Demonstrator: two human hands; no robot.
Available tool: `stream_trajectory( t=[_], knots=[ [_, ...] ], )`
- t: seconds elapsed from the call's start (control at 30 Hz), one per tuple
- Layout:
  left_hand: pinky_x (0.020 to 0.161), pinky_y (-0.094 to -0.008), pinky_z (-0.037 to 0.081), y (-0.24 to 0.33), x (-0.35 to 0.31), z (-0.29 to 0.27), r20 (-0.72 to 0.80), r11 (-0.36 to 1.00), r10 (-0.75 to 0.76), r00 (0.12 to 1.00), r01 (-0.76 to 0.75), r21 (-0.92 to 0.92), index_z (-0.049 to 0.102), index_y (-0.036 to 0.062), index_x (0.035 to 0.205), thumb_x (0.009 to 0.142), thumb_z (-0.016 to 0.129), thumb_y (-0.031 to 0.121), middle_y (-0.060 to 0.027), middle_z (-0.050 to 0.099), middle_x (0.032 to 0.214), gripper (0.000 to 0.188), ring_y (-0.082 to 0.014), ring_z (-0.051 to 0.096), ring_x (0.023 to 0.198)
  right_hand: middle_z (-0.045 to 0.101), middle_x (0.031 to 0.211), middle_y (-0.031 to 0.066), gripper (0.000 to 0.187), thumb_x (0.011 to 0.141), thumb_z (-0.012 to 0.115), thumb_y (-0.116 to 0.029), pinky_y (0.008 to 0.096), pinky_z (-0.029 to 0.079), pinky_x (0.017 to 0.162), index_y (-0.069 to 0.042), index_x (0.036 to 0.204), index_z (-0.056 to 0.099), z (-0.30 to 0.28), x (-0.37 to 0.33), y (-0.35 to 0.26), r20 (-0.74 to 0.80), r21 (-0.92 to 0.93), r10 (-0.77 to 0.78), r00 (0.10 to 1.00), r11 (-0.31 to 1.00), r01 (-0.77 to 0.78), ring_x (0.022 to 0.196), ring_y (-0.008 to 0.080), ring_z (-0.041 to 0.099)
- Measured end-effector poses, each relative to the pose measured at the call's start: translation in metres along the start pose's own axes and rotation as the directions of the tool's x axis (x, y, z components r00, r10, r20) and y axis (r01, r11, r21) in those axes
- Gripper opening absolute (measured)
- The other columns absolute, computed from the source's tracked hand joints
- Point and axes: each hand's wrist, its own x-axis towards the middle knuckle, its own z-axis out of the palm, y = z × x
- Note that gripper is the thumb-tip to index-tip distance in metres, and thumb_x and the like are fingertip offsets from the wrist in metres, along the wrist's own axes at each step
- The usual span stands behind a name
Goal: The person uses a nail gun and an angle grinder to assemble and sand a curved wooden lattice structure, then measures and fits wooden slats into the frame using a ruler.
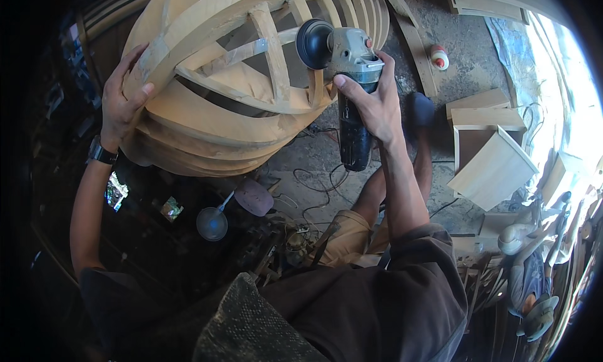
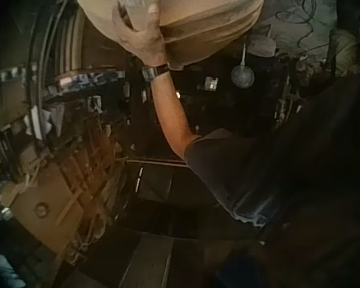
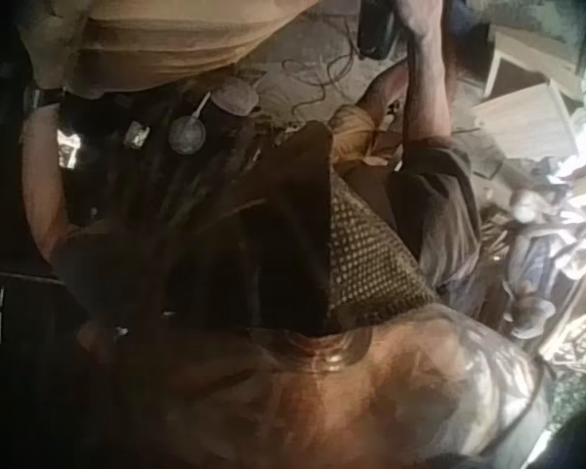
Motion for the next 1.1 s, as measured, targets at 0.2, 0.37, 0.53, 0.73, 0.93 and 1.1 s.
stream_trajectory(
  t=[0.2,0.37,0.53,0.73,0.93,1.1],
  knots=[
    [0.114,-0.0406,0.039,0.001,-0.002,0.003,-0.031,1.0,0.0,1.0,0.0,-0.017,0.052,-0.003,0.146,0.078,0.07,0.043,-0.0196,0.061,0.139,0.083,-0.0286,0.057,0.131,0.064,0.122,0.0214,0.091,0.082,0.086,-0.04,0.0383,0.05,0.1,0.005,0.144,0.037,-0.001,-0.004,-0.004,0.028,-0.026,0.067,0.997,0.997,-0.066,0.114,0.0263,0.063],
    [0.114,-0.0407,0.04,0.003,0.0,0.0,-0.01,1.0,0.002,1.0,-0.002,0.018,0.052,-0.0027,0.146,0.079,0.069,0.043,-0.0195,0.061,0.139,0.083,-0.0287,0.057,0.131,0.063,0.124,0.0231,0.092,0.082,0.086,-0.04,0.039,0.049,0.102,0.004,0.144,0.035,0.012,-0.007,-0.015,0.055,-0.035,-0.049,0.997,0.998,0.051,0.116,0.0281,0.063],
    [0.101,-0.0413,0.05,-0.001,-0.002,0.003,-0.081,0.997,0.081,0.993,-0.081,0.006,0.056,0.0058,0.145,0.078,0.074,0.039,-0.0182,0.067,0.125,0.077,-0.0284,0.067,0.111,0.064,0.123,0.0229,0.09,0.082,0.086,-0.039,0.0392,0.048,0.103,0.003,0.144,0.035,0.02,-0.007,-0.027,0.019,-0.098,-0.083,0.996,0.992,0.084,0.115,0.0281,0.063],
    [0.111,-0.0407,0.042,0.007,0.0,0.0,-0.018,1.0,-0.017,1.0,0.017,0.001,0.053,-0.0016,0.145,0.077,0.071,0.044,-0.0205,0.062,0.136,0.084,-0.0296,0.059,0.128,0.064,0.12,0.0207,0.09,0.083,0.085,-0.04,0.0373,0.05,0.1,0.004,0.143,0.035,0.001,-0.006,-0.008,-0.045,-0.086,0.091,0.995,0.992,-0.095,0.111,0.0257,0.064],
    [0.112,-0.0412,0.042,0.005,-0.001,-0.002,0.003,1.0,-0.012,1.0,0.012,0.02,0.053,-0.0013,0.145,0.077,0.071,0.042,-0.0204,0.062,0.137,0.083,-0.0296,0.059,0.129,0.061,0.124,0.021,0.088,0.084,0.083,-0.037,0.0372,0.048,0.101,0.004,0.144,0.034,0.005,-0.013,0.001,-0.047,0.122,0.015,0.999,0.992,-0.01,0.113,0.0264,0.062],
    [0.099,-0.0406,0.05,0.0,0.002,0.002,-0.065,0.997,0.071,0.995,-0.07,0.021,0.057,0.0053,0.144,0.077,0.075,0.041,-0.0171,0.068,0.122,0.078,-0.0273,0.067,0.109,0.061,0.124,0.0228,0.09,0.083,0.084,-0.04,0.04,0.046,0.103,0.005,0.144,0.035,0.005,-0.007,-0.006,-0.017,-0.071,-0.01,1.0,0.997,0.009,0.115,0.0304,0.061]
  ],
)
